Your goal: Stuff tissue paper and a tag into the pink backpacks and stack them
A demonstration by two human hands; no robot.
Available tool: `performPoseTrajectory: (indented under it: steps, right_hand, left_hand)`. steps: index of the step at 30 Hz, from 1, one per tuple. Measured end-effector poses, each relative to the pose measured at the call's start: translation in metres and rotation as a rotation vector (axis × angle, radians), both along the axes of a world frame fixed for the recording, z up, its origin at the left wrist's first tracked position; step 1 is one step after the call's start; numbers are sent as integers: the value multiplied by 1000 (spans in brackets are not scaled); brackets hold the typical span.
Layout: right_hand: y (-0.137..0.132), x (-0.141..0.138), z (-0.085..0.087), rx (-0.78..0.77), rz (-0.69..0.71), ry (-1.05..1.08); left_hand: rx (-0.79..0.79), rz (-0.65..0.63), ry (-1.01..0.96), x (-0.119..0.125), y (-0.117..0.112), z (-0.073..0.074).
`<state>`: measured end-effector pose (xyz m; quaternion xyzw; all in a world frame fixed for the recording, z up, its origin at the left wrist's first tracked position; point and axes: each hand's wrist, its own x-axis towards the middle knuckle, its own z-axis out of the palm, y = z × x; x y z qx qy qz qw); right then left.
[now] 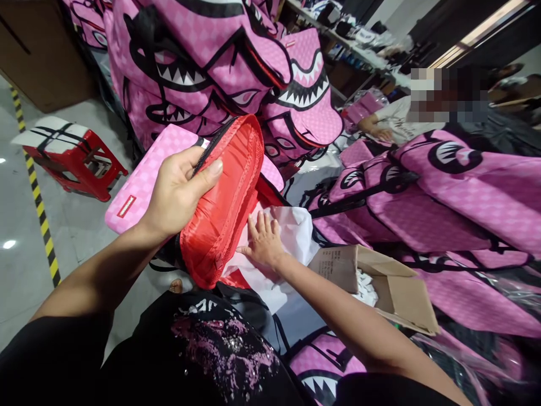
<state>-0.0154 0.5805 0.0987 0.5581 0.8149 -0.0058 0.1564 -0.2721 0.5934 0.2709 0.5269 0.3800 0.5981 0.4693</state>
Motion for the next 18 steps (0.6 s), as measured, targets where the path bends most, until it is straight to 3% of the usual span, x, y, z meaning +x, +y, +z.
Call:
performPoseTrajectory:
  steps: [6,9,14,18]
  right_hand:
    - [49,-7,3,-13,317,102]
    - [60,-2,9,10,363,106]
    - [28,5,12,-43,303,69]
    - [8,-7,11,-114,361,86]
  left_hand:
    - [7,0,8,3,2,2]
    - [-18,33,-12,2,3,0]
    - [-58,93,-62,-2,3,-4]
    - [-52,76,-79,2,8,-7]
